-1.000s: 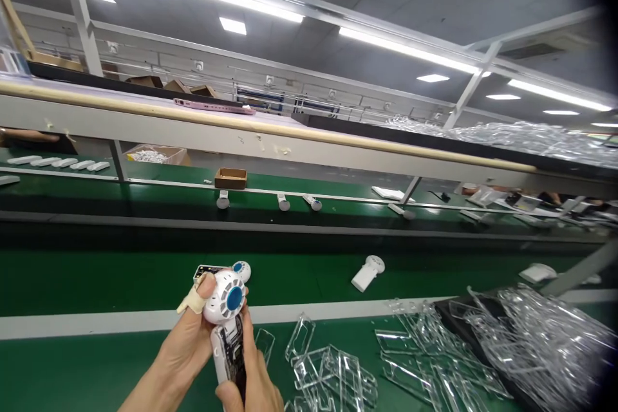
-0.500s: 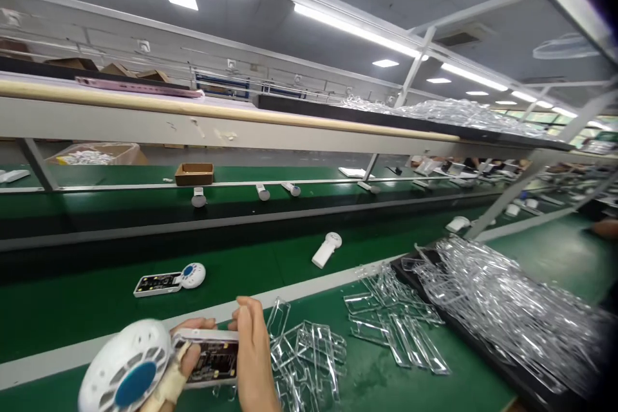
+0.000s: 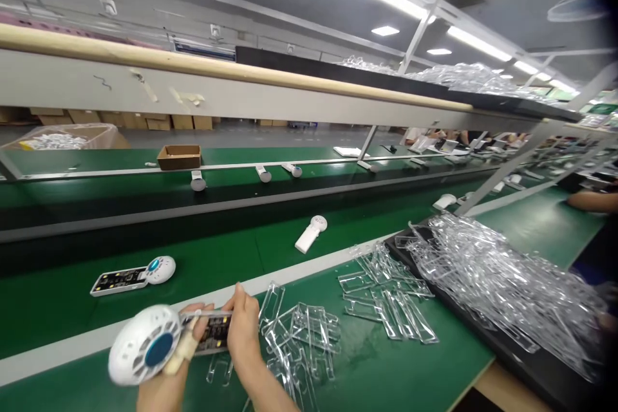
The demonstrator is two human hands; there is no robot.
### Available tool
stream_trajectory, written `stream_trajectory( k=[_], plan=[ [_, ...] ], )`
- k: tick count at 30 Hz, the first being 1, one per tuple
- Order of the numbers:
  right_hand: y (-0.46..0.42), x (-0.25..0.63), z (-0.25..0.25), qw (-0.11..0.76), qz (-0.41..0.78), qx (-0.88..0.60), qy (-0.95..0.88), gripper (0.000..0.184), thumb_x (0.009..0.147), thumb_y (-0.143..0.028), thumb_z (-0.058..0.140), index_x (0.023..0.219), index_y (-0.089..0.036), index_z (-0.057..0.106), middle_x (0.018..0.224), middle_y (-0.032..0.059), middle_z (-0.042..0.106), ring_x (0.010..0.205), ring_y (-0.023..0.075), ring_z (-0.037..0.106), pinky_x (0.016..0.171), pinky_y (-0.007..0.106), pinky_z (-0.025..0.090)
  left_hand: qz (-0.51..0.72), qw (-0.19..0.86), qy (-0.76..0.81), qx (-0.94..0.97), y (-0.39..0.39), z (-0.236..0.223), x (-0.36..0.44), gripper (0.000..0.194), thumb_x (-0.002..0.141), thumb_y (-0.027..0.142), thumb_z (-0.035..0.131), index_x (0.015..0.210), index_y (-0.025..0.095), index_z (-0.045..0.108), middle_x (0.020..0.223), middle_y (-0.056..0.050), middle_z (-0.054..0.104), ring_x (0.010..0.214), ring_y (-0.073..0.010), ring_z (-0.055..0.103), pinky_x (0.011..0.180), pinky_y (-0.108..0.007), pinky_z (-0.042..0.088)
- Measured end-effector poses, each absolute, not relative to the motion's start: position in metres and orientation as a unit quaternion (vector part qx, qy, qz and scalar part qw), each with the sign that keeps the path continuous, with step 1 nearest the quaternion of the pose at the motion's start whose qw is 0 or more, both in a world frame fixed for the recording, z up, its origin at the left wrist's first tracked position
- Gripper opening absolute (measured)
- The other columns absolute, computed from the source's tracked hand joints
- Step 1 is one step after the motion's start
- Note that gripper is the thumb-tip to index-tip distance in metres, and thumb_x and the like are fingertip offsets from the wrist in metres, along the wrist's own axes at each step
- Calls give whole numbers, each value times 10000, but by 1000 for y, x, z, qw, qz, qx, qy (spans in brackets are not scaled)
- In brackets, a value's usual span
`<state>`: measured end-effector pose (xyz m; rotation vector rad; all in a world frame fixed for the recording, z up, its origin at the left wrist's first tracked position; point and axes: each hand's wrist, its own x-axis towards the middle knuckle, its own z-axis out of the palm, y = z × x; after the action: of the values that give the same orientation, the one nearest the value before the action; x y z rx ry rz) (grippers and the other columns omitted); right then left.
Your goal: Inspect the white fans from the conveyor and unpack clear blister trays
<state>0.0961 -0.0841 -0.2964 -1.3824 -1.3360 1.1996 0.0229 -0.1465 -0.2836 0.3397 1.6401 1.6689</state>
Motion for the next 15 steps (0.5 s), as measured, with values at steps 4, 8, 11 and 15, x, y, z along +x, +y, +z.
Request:
stream_trajectory(
  k=[4, 8, 11, 15],
  plan=[
    [-45, 83, -309, 396, 455, -569, -559, 556, 929, -412, 203, 448, -240, 423, 473, 30, 552, 526, 174, 561, 572, 280, 417, 635, 412, 636, 150, -121, -279, 13, 481, 601, 489, 759, 984, 233, 619, 1073, -42, 649, 1097, -270, 553, 897, -340, 468],
    [-19, 93, -313, 355, 415, -557, -626, 441, 901, -353, 313, 575, -191, 563, 598, 55, 606, 618, 197, 594, 631, 303, 446, 619, 471, 611, 146, -81, -294, -14, 453, 686, 423, 714, 1045, 187, 571, 1024, -82, 645, 988, -226, 609, 778, -321, 519],
    [-29, 115, -323, 342, 367, -521, -690, 248, 830, -230, 410, 892, -148, 636, 860, 100, 637, 812, 226, 610, 742, 340, 465, 595, 471, 633, 153, -46, -310, -43, 451, 676, 401, 719, 1024, 152, 576, 941, -93, 650, 862, -207, 636, 740, -335, 530],
    [-72, 135, -366, 258, 200, -385, -863, 396, 740, -39, 420, 932, -281, 667, 939, 56, 684, 860, 241, 645, 730, 352, 517, 534, 447, 691, 194, -13, -323, -79, 532, 616, 493, 726, 966, 108, 615, 833, -127, 663, 735, -245, 649, 665, -361, 522]
  ],
)
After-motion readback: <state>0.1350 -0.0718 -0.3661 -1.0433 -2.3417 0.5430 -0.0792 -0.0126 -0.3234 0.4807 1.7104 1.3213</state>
